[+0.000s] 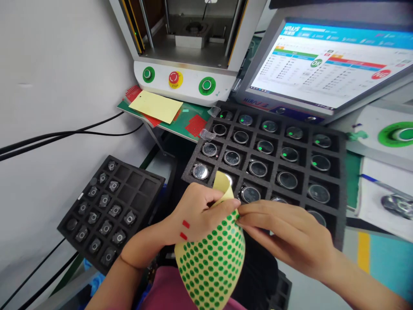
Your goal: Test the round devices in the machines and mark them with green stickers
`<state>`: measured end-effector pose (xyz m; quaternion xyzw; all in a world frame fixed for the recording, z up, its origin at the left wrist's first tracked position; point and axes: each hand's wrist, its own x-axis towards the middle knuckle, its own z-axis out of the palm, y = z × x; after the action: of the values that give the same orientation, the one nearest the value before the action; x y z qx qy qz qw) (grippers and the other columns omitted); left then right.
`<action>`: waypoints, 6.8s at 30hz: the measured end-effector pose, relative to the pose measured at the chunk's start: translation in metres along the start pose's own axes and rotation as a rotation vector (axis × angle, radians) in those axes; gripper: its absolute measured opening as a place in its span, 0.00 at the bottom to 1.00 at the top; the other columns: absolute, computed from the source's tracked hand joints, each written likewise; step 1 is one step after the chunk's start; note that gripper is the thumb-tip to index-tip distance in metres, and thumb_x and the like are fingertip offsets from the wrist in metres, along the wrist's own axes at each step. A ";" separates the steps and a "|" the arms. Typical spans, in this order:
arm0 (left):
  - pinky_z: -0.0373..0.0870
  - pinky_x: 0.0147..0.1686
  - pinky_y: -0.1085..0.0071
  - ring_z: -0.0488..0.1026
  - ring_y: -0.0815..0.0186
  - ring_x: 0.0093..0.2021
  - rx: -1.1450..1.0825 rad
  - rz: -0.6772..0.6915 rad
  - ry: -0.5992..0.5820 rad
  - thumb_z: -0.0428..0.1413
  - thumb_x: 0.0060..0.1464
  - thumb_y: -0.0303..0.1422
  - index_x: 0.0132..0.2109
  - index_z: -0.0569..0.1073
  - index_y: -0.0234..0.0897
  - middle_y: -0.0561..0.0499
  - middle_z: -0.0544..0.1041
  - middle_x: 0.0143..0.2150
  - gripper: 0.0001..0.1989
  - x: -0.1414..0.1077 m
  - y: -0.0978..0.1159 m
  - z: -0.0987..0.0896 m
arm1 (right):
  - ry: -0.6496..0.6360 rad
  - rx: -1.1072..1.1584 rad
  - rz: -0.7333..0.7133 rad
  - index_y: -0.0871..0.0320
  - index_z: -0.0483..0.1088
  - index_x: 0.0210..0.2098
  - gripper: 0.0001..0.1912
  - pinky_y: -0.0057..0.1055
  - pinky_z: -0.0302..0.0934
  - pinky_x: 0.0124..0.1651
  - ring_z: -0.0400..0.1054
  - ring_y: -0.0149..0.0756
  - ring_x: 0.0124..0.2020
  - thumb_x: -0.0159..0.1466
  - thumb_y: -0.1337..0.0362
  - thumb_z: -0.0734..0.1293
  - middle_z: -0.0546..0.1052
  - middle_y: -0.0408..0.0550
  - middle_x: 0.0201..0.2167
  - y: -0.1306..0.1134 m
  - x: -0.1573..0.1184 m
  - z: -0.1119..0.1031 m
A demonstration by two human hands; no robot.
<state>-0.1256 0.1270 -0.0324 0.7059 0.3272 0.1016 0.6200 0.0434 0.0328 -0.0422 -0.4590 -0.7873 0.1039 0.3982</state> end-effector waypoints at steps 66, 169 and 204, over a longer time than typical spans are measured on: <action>0.46 0.19 0.75 0.48 0.75 0.20 -0.383 0.014 0.248 0.52 0.57 0.50 0.19 0.55 0.36 0.58 0.52 0.18 0.28 -0.005 -0.036 0.002 | -0.037 -0.014 0.090 0.60 0.70 0.42 0.06 0.31 0.68 0.42 0.71 0.35 0.39 0.65 0.71 0.65 0.76 0.51 0.38 0.006 0.034 0.014; 0.45 0.22 0.71 0.49 0.73 0.19 0.116 0.083 0.148 0.40 0.61 0.32 0.22 0.48 0.39 0.58 0.50 0.18 0.19 -0.013 -0.054 -0.021 | -0.254 -0.002 0.783 0.59 0.69 0.25 0.07 0.29 0.51 0.30 0.64 0.32 0.24 0.59 0.70 0.63 0.74 0.44 0.23 0.122 0.084 0.065; 0.53 0.24 0.72 0.60 0.70 0.21 0.444 0.325 0.069 0.43 0.61 0.27 0.29 0.60 0.38 0.56 0.63 0.22 0.11 -0.021 -0.034 0.000 | 0.106 0.014 0.122 0.59 0.69 0.36 0.04 0.34 0.63 0.46 0.71 0.31 0.35 0.64 0.74 0.67 0.77 0.43 0.34 0.003 0.013 0.033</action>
<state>-0.1531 0.1156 -0.0590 0.8639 0.2448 0.1495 0.4139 0.0183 0.0515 -0.0589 -0.5083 -0.7349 0.1093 0.4355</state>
